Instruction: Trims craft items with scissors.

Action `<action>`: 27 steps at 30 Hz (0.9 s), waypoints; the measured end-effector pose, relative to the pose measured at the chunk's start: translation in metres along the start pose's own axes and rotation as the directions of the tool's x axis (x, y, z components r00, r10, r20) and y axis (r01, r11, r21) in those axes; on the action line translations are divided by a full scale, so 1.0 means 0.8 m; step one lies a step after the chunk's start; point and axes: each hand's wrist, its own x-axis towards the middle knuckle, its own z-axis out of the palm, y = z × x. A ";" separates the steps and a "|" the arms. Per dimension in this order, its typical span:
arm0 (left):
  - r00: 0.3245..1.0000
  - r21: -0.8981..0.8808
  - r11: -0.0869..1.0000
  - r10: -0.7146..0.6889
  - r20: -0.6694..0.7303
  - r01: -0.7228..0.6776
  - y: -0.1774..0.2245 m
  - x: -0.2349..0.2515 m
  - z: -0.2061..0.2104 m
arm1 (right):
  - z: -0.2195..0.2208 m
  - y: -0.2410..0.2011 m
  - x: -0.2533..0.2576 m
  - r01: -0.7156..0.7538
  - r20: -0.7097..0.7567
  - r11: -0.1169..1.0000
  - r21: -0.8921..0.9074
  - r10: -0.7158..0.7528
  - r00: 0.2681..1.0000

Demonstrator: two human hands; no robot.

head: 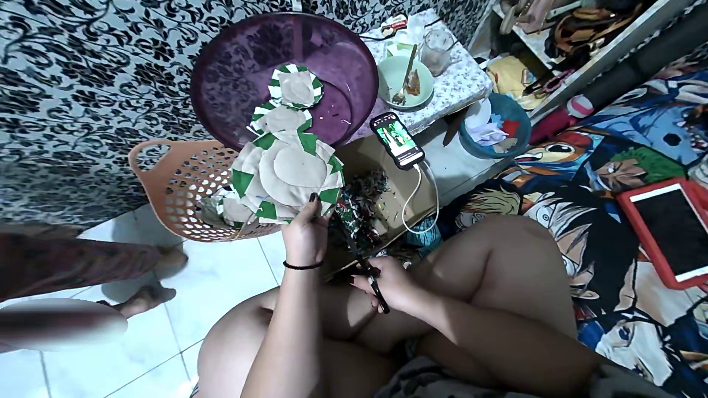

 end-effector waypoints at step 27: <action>1.000 -0.001 1.000 0.002 0.009 -0.002 0.000 0.002 -0.001 | 0.000 0.000 -0.001 -0.002 0.010 1.000 0.007 0.002 1.000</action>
